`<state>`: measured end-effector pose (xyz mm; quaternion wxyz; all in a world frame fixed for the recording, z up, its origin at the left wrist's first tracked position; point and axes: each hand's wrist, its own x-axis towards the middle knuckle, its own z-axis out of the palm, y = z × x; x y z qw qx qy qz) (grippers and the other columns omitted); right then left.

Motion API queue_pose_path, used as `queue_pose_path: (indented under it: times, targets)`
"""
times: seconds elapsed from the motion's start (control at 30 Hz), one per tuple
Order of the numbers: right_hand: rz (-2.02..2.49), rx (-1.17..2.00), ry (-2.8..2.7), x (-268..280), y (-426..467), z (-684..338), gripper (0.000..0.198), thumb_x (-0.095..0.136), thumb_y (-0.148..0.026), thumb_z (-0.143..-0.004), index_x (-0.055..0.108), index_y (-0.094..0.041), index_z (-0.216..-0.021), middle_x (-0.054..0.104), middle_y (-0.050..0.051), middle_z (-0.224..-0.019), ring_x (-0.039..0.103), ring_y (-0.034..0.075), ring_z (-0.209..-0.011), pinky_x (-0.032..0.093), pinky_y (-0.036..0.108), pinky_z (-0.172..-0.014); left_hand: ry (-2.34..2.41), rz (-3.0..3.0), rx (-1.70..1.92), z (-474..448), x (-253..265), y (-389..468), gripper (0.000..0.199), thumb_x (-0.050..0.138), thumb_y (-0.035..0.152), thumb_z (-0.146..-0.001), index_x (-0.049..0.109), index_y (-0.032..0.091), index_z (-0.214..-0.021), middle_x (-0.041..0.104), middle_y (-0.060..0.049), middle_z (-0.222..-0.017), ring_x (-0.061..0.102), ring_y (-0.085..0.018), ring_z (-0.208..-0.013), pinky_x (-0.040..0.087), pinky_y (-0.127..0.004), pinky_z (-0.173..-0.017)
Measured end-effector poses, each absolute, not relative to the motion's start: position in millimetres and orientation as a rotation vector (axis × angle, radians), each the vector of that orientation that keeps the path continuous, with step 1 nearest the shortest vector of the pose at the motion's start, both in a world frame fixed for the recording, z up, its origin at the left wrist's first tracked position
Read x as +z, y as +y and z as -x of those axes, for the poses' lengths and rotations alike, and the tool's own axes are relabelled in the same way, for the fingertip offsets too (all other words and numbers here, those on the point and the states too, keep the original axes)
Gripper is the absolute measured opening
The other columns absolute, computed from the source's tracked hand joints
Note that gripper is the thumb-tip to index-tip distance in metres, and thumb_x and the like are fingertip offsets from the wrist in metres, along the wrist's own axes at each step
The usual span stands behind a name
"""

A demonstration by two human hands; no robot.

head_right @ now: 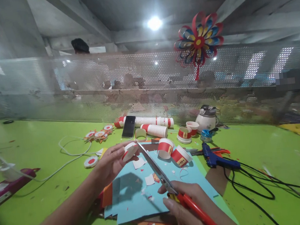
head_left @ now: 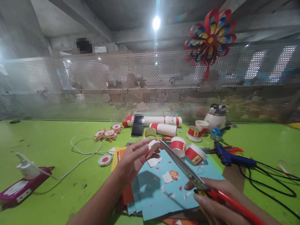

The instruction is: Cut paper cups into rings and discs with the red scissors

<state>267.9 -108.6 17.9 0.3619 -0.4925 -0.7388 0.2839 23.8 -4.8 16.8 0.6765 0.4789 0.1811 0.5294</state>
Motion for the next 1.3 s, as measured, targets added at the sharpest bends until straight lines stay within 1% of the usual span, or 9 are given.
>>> queue_pose_path:
  times: [0.17,0.3,0.47,0.53,0.7,0.83,1.1,1.2,1.3]
  targets:
    - [1.280,0.733,-2.067,11,-103,-266,0.032,0.049,-0.044,-0.089,0.068,-0.021,-0.103,0.062,-0.001,-0.060,0.057,0.014,-0.054,0.046,0.021,-0.053,0.408,-1.019,1.174,-24,17,-6,0.041,0.076,0.027,-0.069,0.069,0.012,-0.106,0.071,-0.015,-0.098,0.067,-0.025,-0.087,0.049,-0.040,-0.085]
    - [1.252,0.618,-2.208,9,-95,-267,0.027,0.046,-0.036,-0.091,0.067,-0.018,-0.091,0.065,0.002,-0.071,0.059,0.015,-0.063,0.047,0.022,-0.057,0.380,-1.105,1.166,-26,19,-10,0.045,0.077,0.026,-0.069,0.067,0.013,-0.112,0.070,-0.017,-0.103,0.065,-0.029,-0.098,0.047,-0.043,-0.087]
    - [1.210,0.543,-2.261,19,-94,-266,0.033,0.041,-0.035,-0.094,0.062,-0.019,-0.113,0.069,0.009,-0.099,0.064,0.023,-0.088,0.051,0.033,-0.082,0.443,-1.254,1.147,-26,18,-9,0.054,0.078,0.023,-0.068,0.062,0.019,-0.120,0.069,-0.016,-0.107,0.064,-0.027,-0.097,0.046,-0.040,-0.083]
    - [1.250,0.495,-2.267,18,-94,-266,0.032,0.041,-0.033,-0.095,0.062,-0.020,-0.115,0.069,0.010,-0.100,0.064,0.024,-0.091,0.051,0.036,-0.086,0.457,-1.293,1.137,-26,16,-7,0.055,0.079,0.022,-0.068,0.062,0.020,-0.120,0.068,-0.015,-0.108,0.064,-0.025,-0.094,0.047,-0.039,-0.080]
    - [1.319,0.258,-2.308,5,-94,-273,0.038,0.044,-0.026,-0.092,0.057,-0.020,-0.127,0.069,0.012,-0.099,0.066,0.026,-0.092,0.054,0.040,-0.083,0.509,-1.335,1.176,-27,14,-4,0.053,0.081,0.021,-0.065,0.064,0.021,-0.115,0.066,-0.013,-0.112,0.063,-0.024,-0.096,0.048,-0.039,-0.082]
    - [1.373,0.109,-2.348,-1,-94,-274,0.040,0.040,-0.023,-0.092,0.056,-0.014,-0.128,0.068,0.016,-0.102,0.066,0.027,-0.090,0.055,0.043,-0.080,0.534,-1.365,1.230,-31,17,-7,0.049,0.080,0.018,-0.065,0.065,0.022,-0.112,0.062,-0.012,-0.120,0.061,-0.024,-0.102,0.048,-0.039,-0.086]
    - [1.341,-0.341,-2.360,0,-92,-281,0.045,0.042,-0.010,-0.082,0.059,-0.007,-0.123,0.064,0.015,-0.085,0.065,0.027,-0.072,0.057,0.042,-0.061,0.659,-1.520,1.241,-32,11,-1,0.051,0.076,0.018,-0.070,0.061,0.020,-0.119,0.068,-0.008,-0.088,0.064,-0.023,-0.091,0.050,-0.039,-0.081]
    - [1.302,-0.419,-2.373,2,-89,-283,0.045,0.041,-0.008,-0.081,0.060,-0.004,-0.122,0.063,0.016,-0.082,0.065,0.026,-0.069,0.056,0.042,-0.058,0.698,-1.516,1.230,-33,8,0,0.054,0.076,0.018,-0.070,0.060,0.020,-0.121,0.069,-0.009,-0.093,0.064,-0.023,-0.090,0.050,-0.040,-0.080]
    - [1.324,-0.389,-2.382,6,-89,-283,0.046,0.041,-0.007,-0.080,0.060,-0.005,-0.122,0.063,0.016,-0.083,0.065,0.027,-0.070,0.056,0.042,-0.058,0.695,-1.493,1.224,-33,9,0,0.054,0.077,0.018,-0.068,0.062,0.021,-0.119,0.067,-0.012,-0.107,0.065,-0.023,-0.090,0.051,-0.039,-0.079]
